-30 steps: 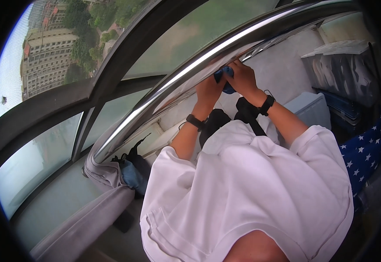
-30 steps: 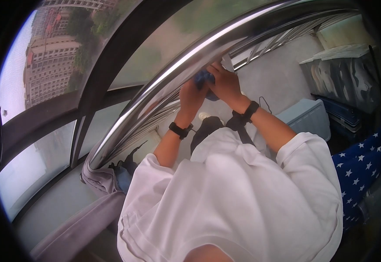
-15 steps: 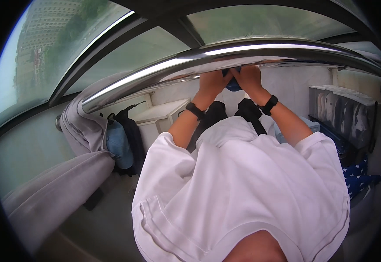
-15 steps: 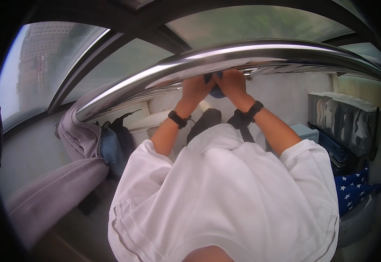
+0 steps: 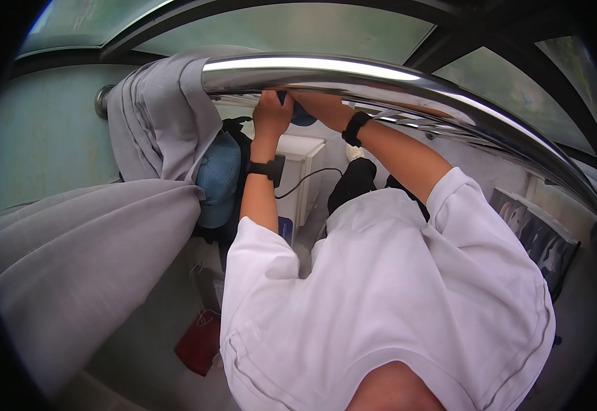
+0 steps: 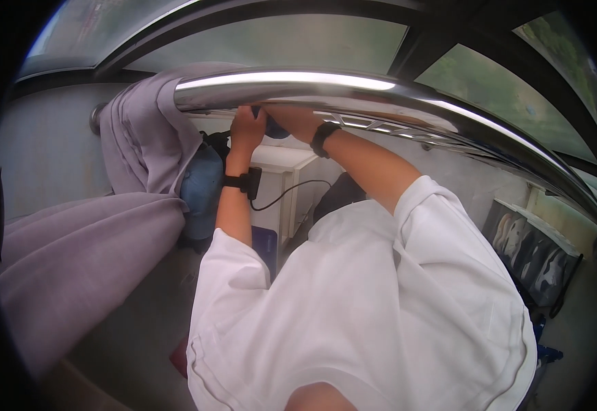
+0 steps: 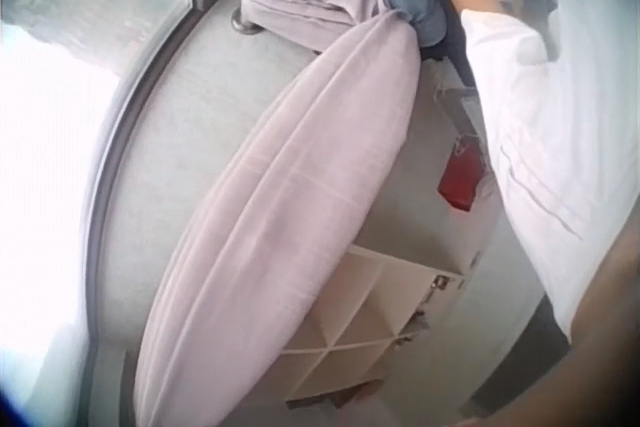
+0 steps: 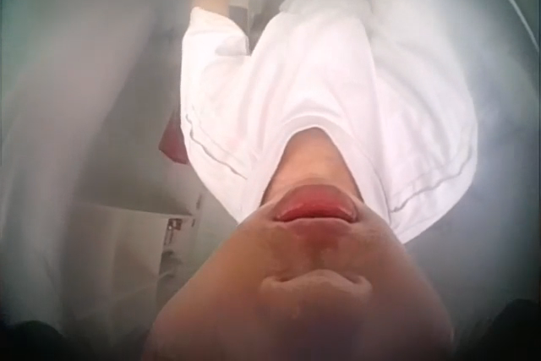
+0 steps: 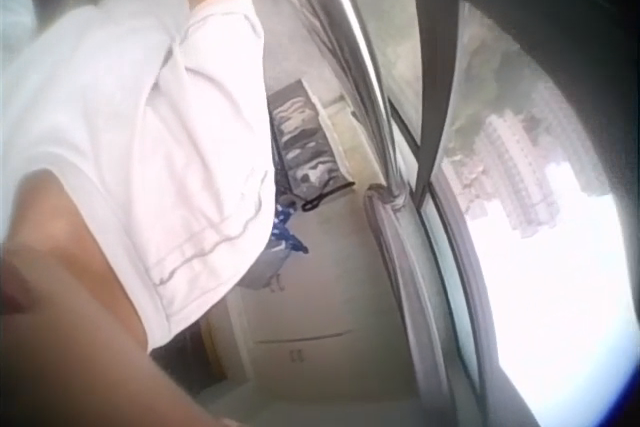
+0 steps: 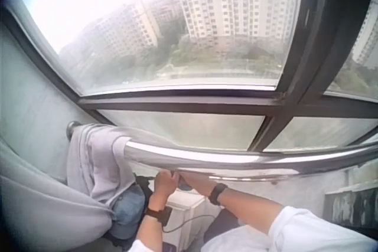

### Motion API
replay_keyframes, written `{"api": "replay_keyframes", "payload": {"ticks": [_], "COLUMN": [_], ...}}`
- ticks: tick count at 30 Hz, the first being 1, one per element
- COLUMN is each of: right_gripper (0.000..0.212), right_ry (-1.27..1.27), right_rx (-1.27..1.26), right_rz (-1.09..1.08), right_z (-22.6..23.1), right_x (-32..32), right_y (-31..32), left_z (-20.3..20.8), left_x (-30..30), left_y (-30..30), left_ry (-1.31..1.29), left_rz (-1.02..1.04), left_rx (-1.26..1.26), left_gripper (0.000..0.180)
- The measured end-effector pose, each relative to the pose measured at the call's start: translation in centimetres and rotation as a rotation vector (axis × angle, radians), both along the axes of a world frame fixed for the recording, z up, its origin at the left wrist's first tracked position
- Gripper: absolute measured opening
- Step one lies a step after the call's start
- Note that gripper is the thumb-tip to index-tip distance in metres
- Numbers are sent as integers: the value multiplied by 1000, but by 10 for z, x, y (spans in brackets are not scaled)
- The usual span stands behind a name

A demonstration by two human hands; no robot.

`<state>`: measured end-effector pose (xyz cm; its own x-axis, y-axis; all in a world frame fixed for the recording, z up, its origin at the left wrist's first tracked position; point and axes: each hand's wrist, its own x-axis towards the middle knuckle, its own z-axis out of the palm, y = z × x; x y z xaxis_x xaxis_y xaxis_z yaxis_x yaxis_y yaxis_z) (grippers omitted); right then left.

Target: Cleaning the window frame and the floor below the window with a cloth.

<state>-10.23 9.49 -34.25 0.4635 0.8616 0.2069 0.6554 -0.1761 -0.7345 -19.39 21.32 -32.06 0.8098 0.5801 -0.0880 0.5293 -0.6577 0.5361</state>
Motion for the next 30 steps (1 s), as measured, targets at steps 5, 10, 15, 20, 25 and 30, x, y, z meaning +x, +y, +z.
{"api": "replay_keyframes", "payload": {"ticks": [5, 10, 15, 20, 25, 30], "right_gripper": [31, 35, 22, 28, 30, 34], "right_ry": [168, -292, -139, -20, 22, 141], "right_rx": [80, -356, -287, -180, -123, -103], "right_rz": [162, -2, -457, -507, -538, -517], "right_z": [-4, 20, 5, 10, 11, 26], "right_x": [3, 26, 39, 52, 41, 42], "right_y": [-5, -71, -155, -186, -178, -213], "left_z": [-24, -22, -13, -11, -11, 3], "left_x": [-9, 19, 55, 71, 63, 61], "left_y": [6, -63, -151, -179, -168, -205], "left_ry": [-109, -162, -301, -279, -176, -304], "left_rz": [-28, -180, -216, -283, -227, -159], "left_rx": [22, 48, -63, -132, -87, -190], "left_gripper": [41, 37, 27, 27, 35, 47]}}
